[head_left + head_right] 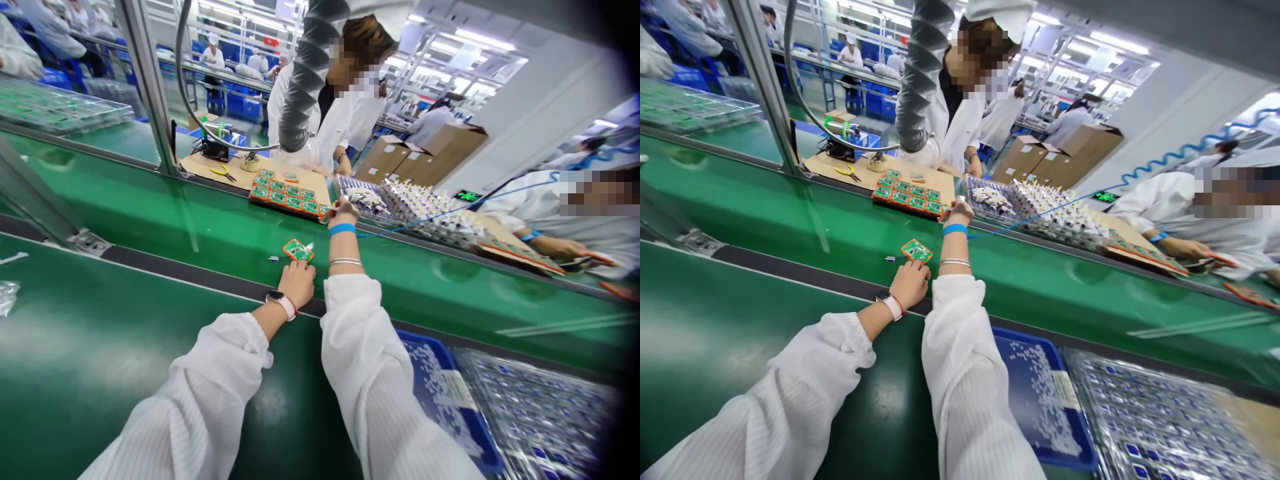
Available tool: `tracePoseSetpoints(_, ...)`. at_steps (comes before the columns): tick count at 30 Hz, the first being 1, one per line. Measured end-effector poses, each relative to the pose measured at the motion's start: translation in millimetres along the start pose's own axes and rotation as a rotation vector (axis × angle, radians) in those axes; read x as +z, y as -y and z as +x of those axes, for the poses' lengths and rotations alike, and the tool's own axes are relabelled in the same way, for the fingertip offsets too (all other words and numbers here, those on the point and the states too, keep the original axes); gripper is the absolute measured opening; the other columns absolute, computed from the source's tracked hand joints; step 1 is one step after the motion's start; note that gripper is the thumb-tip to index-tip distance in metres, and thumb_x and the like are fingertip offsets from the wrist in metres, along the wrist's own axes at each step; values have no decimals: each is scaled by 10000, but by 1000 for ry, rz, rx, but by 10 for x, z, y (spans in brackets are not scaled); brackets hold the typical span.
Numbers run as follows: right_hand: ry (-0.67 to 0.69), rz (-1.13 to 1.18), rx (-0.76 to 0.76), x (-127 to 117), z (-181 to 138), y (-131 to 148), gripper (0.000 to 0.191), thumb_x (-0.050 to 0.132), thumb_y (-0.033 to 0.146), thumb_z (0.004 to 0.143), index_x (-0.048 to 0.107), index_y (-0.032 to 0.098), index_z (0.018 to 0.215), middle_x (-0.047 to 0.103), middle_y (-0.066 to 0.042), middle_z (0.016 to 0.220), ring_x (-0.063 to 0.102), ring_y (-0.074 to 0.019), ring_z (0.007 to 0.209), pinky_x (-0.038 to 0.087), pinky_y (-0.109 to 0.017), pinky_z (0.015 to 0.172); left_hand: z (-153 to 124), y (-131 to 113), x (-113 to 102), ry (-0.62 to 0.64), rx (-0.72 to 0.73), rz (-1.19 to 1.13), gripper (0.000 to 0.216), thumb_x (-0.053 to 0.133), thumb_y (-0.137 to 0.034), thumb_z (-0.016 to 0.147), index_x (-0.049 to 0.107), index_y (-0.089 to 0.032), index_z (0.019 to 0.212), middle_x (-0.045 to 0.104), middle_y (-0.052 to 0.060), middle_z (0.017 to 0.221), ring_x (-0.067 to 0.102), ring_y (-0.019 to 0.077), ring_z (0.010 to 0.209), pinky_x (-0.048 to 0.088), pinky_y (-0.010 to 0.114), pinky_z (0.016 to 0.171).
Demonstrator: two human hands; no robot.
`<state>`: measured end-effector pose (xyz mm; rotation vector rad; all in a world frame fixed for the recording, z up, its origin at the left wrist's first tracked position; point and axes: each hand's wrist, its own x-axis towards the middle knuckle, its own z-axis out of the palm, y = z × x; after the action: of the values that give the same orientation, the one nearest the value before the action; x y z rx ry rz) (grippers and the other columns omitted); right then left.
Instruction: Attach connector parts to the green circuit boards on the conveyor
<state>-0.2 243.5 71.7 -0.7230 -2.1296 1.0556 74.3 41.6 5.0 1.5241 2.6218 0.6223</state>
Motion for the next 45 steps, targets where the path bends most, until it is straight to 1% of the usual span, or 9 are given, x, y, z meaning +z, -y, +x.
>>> tracePoseSetpoints(4, -409, 690, 389, 200, -157, 58, 247, 470, 215, 873, 419, 175, 634, 393, 93, 467, 377, -24, 362, 316, -118, 336, 8, -5, -32, 3, -31, -6, 176, 478, -161, 839, 572, -164, 988, 561, 107, 1060, 472, 260, 1008, 423, 375, 798)
tracePoseSetpoints(5, -458, 843, 462, 223, -202, 52, 237, 464, 184, 869, 418, 172, 637, 404, 96, 470, 366, -18, 355, 297, -111, 329, 11, -3, -35, 5, -30, -13, 173, 482, -159, 835, 574, -162, 982, 563, 107, 1056, 469, 261, 1009, 424, 372, 797)
tracePoseSetpoints(7, -467, 975, 538, 213, -280, 8, 226, 466, 145, 858, 421, 168, 639, 427, 96, 481, 370, -13, 353, 283, -106, 324, 20, 4, -37, 9, -33, -29, 164, 504, -136, 810, 583, -161, 951, 565, 105, 1038, 460, 263, 1015, 425, 367, 802)
tracePoseSetpoints(13, -558, 1113, 631, -110, -384, -129, 210, 449, 172, 880, 424, 173, 672, 457, 96, 527, 411, -7, 379, 310, -100, 351, 40, 31, -21, -16, -73, -89, 207, 490, -63, 738, 597, -189, 863, 556, 80, 1040, 447, 274, 1054, 439, 391, 788)
tracePoseSetpoints(17, -609, 1199, 687, -226, -442, -91, 223, 406, 183, 904, 395, 180, 681, 451, 98, 535, 410, -9, 382, 295, -103, 352, 53, 62, 2, -44, -12, -178, 229, 468, -37, 704, 589, -184, 832, 571, 65, 1004, 476, 239, 1025, 449, 360, 808)
tracePoseSetpoints(20, -586, 1247, 702, -233, -476, -33, 235, 386, 152, 901, 387, 177, 668, 443, 94, 524, 415, -15, 385, 304, -107, 357, 63, 83, 26, -62, 77, -215, 251, 462, -40, 692, 592, -178, 856, 591, 54, 960, 506, 211, 962, 448, 336, 831)
tracePoseSetpoints(24, -538, 1295, 687, -246, -490, 36, 235, 407, 161, 896, 405, 174, 661, 435, 90, 505, 415, -25, 383, 312, -116, 356, 60, 78, 37, -8, 148, -167, 262, 454, -61, 694, 619, -186, 855, 618, 47, 900, 523, 215, 900, 450, 337, 788)
tracePoseSetpoints(34, -509, 1317, 666, -260, -479, 48, 208, 428, 150, 874, 403, 179, 669, 450, 97, 521, 417, -16, 388, 300, -119, 358, 54, 65, 20, 34, 167, -136, 283, 455, -70, 709, 650, -199, 869, 663, 31, 880, 546, 210, 878, 446, 327, 769)
tracePoseSetpoints(45, -469, 1317, 683, -275, -515, 102, 203, 423, 164, 871, 415, 176, 668, 454, 89, 525, 409, -18, 392, 290, -120, 358, 64, 66, 28, -22, 193, -203, 182, 494, -125, 765, 642, -175, 859, 660, 37, 877, 552, 198, 900, 447, 315, 832)
